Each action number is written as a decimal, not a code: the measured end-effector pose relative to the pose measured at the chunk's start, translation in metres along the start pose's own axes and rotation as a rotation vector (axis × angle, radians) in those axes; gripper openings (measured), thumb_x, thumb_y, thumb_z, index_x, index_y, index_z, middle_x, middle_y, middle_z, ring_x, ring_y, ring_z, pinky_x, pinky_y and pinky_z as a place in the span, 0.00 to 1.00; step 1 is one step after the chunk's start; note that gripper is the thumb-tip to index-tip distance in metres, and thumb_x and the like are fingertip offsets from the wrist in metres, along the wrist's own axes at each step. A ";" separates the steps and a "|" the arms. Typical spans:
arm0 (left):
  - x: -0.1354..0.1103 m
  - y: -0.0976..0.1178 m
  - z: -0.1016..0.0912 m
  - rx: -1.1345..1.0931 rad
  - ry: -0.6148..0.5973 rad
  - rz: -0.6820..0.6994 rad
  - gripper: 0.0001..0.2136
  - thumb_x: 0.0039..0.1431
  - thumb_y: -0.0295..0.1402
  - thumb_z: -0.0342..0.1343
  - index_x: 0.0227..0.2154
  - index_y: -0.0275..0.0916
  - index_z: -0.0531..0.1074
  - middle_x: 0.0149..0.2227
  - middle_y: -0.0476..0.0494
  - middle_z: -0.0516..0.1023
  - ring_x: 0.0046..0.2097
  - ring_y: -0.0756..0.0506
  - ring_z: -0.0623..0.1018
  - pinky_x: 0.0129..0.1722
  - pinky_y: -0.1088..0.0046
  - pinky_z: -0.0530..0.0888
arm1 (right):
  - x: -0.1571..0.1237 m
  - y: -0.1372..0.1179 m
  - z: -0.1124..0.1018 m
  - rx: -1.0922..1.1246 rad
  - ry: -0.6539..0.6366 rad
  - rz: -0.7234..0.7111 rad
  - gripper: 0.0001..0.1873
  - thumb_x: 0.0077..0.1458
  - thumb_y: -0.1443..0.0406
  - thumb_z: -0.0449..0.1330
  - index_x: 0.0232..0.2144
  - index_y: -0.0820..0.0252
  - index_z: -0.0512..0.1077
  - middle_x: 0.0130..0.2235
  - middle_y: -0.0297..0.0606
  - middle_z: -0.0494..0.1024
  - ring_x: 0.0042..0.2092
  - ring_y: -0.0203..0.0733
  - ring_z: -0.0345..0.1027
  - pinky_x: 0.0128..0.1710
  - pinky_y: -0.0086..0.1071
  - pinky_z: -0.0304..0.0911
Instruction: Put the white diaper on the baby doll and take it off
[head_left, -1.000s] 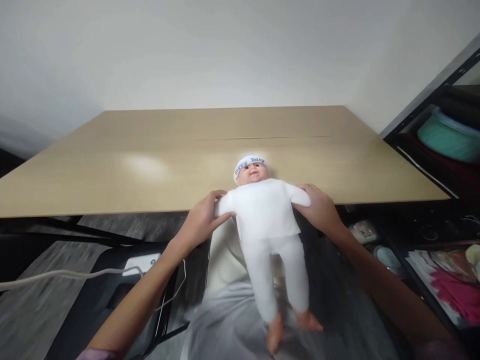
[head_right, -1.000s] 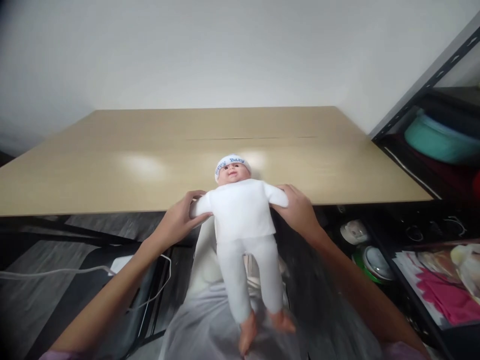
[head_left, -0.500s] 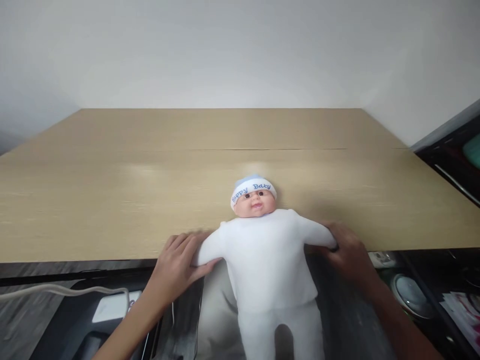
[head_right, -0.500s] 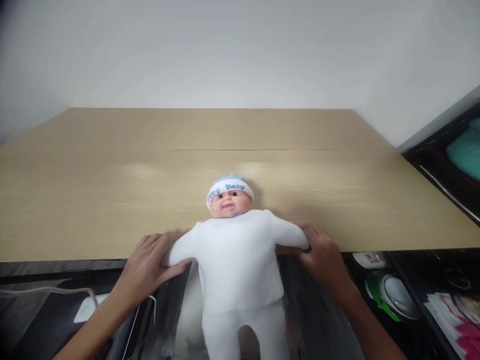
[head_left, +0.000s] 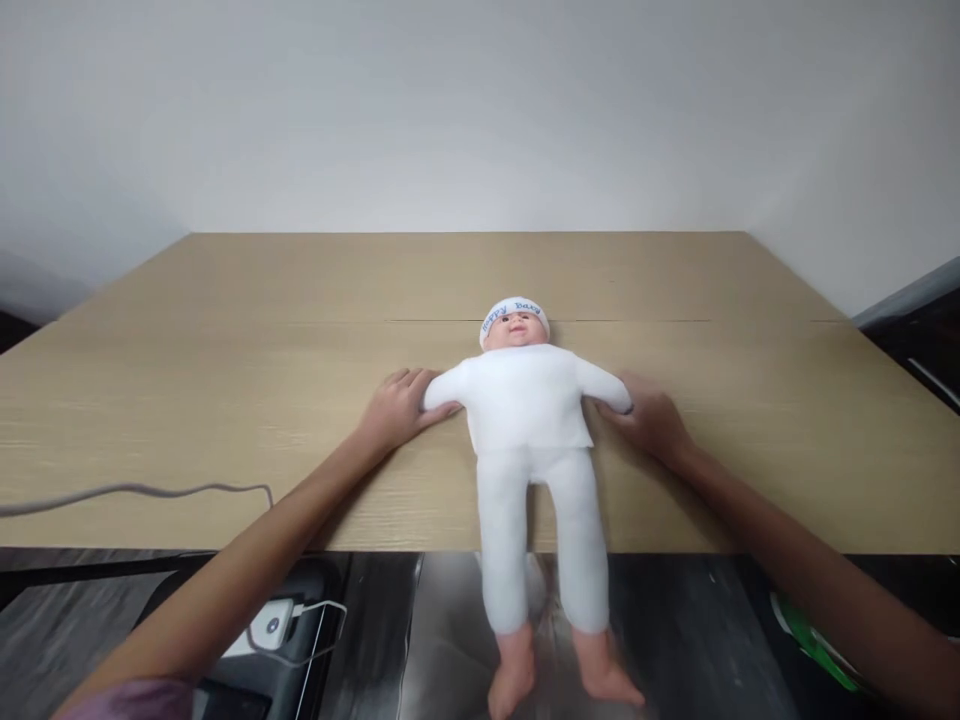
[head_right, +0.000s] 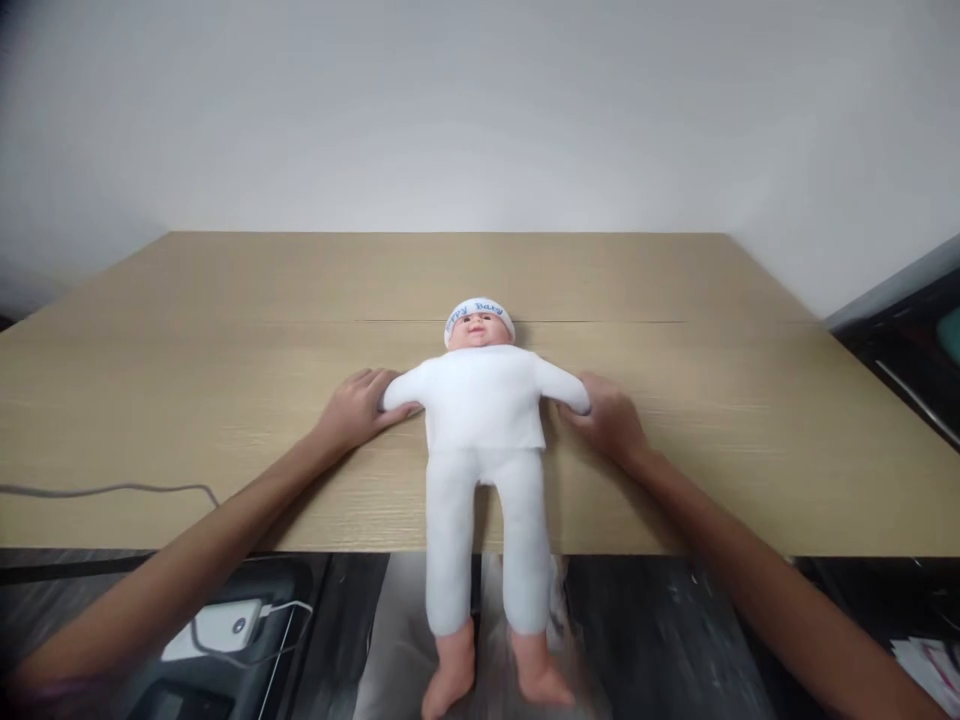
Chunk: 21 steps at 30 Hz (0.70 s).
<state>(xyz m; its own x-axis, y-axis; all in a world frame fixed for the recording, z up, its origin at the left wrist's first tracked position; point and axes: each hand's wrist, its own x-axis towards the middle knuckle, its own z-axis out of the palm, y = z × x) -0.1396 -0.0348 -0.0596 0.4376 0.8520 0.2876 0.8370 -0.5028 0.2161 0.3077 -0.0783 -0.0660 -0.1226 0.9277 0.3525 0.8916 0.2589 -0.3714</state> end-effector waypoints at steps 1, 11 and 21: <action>0.013 -0.007 0.004 0.012 0.010 0.001 0.33 0.69 0.67 0.49 0.51 0.39 0.78 0.44 0.33 0.85 0.47 0.31 0.81 0.51 0.53 0.76 | 0.012 0.005 0.005 -0.006 0.004 0.000 0.17 0.62 0.49 0.61 0.40 0.54 0.76 0.38 0.44 0.83 0.37 0.54 0.75 0.34 0.39 0.62; 0.118 -0.060 0.032 -0.017 0.193 -0.110 0.38 0.63 0.71 0.53 0.55 0.39 0.74 0.47 0.34 0.84 0.49 0.31 0.82 0.55 0.55 0.73 | 0.122 0.043 0.039 -0.017 0.089 -0.043 0.22 0.64 0.47 0.62 0.49 0.56 0.80 0.47 0.47 0.86 0.46 0.57 0.79 0.45 0.43 0.69; 0.185 -0.105 0.050 0.042 0.237 -0.134 0.36 0.68 0.69 0.52 0.57 0.39 0.71 0.53 0.31 0.82 0.55 0.29 0.78 0.57 0.54 0.69 | 0.199 0.066 0.060 0.016 0.103 -0.111 0.28 0.68 0.41 0.59 0.50 0.56 0.79 0.49 0.49 0.85 0.49 0.60 0.76 0.49 0.47 0.69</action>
<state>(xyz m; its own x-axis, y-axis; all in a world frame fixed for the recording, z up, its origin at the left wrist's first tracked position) -0.1299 0.1829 -0.0752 0.2373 0.8498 0.4707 0.8972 -0.3775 0.2291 0.3157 0.1398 -0.0721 -0.1740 0.8609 0.4780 0.8680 0.3633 -0.3384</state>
